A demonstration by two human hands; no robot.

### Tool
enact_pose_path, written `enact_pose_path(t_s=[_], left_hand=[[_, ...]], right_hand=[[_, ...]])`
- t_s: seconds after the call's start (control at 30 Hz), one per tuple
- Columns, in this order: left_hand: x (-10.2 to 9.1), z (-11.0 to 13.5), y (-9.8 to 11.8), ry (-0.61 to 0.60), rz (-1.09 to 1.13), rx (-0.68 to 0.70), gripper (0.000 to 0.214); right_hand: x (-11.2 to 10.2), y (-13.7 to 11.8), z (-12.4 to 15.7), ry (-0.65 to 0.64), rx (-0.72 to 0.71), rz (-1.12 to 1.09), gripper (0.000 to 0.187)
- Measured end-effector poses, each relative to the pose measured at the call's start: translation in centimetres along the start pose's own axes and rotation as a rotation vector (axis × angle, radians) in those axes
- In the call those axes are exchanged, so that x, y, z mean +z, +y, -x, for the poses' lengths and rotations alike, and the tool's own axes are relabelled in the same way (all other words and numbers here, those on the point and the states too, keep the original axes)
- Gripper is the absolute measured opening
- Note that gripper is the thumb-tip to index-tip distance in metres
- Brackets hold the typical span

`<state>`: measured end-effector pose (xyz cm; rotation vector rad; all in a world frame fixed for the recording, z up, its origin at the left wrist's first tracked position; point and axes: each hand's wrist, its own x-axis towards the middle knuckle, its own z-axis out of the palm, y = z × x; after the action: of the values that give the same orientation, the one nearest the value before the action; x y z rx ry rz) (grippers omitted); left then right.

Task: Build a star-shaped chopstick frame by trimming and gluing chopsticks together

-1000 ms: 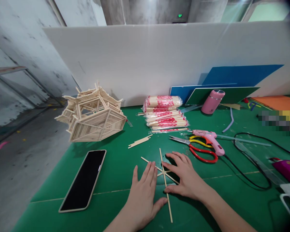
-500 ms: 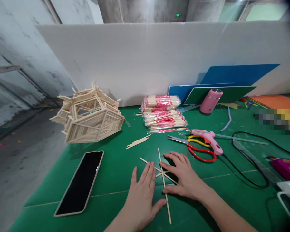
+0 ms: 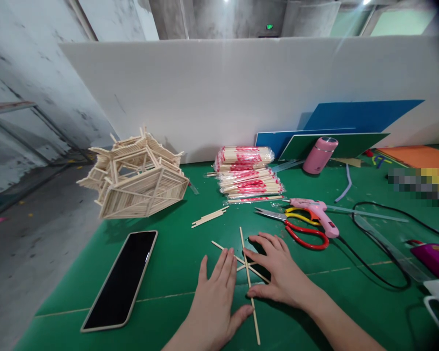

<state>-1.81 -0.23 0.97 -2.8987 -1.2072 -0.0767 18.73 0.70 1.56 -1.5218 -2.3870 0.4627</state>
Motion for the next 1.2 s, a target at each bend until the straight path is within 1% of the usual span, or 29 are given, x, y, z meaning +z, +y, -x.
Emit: enact_pose_path(t_s=[0.13,0.33,0.6,1.0,1.1,1.2], left_hand=[[0.03,0.0,0.0,0.015,0.0,0.002,0.068],[0.01,0.02,-0.03,-0.001,-0.004,0.001,0.069],[0.05,-0.17,0.2,0.05,-0.02,-0.003,0.068],[0.05,-0.1,0.2,0.015,-0.001,-0.025,0.068],[0.02,0.03,0.19,0.026,0.011,-0.021,0.066],[-0.2,0.09,0.11,0.07,0.033,-0.024,0.066]], right_hand=[[-0.09,-0.05,0.01,0.004,-0.003,0.004,0.074],[-0.01,-0.03,-0.01,-0.004,-0.002,0.019,0.074],[0.07,0.03,0.07,0.008,-0.008,0.029,0.074],[0.04,0.03,0.13,0.014,-0.002,0.011,0.074],[-0.07,-0.12,0.12,0.029,-0.007,0.002,0.073],[-0.17,-0.05,0.12,0.093,-0.019,-0.007,0.072]])
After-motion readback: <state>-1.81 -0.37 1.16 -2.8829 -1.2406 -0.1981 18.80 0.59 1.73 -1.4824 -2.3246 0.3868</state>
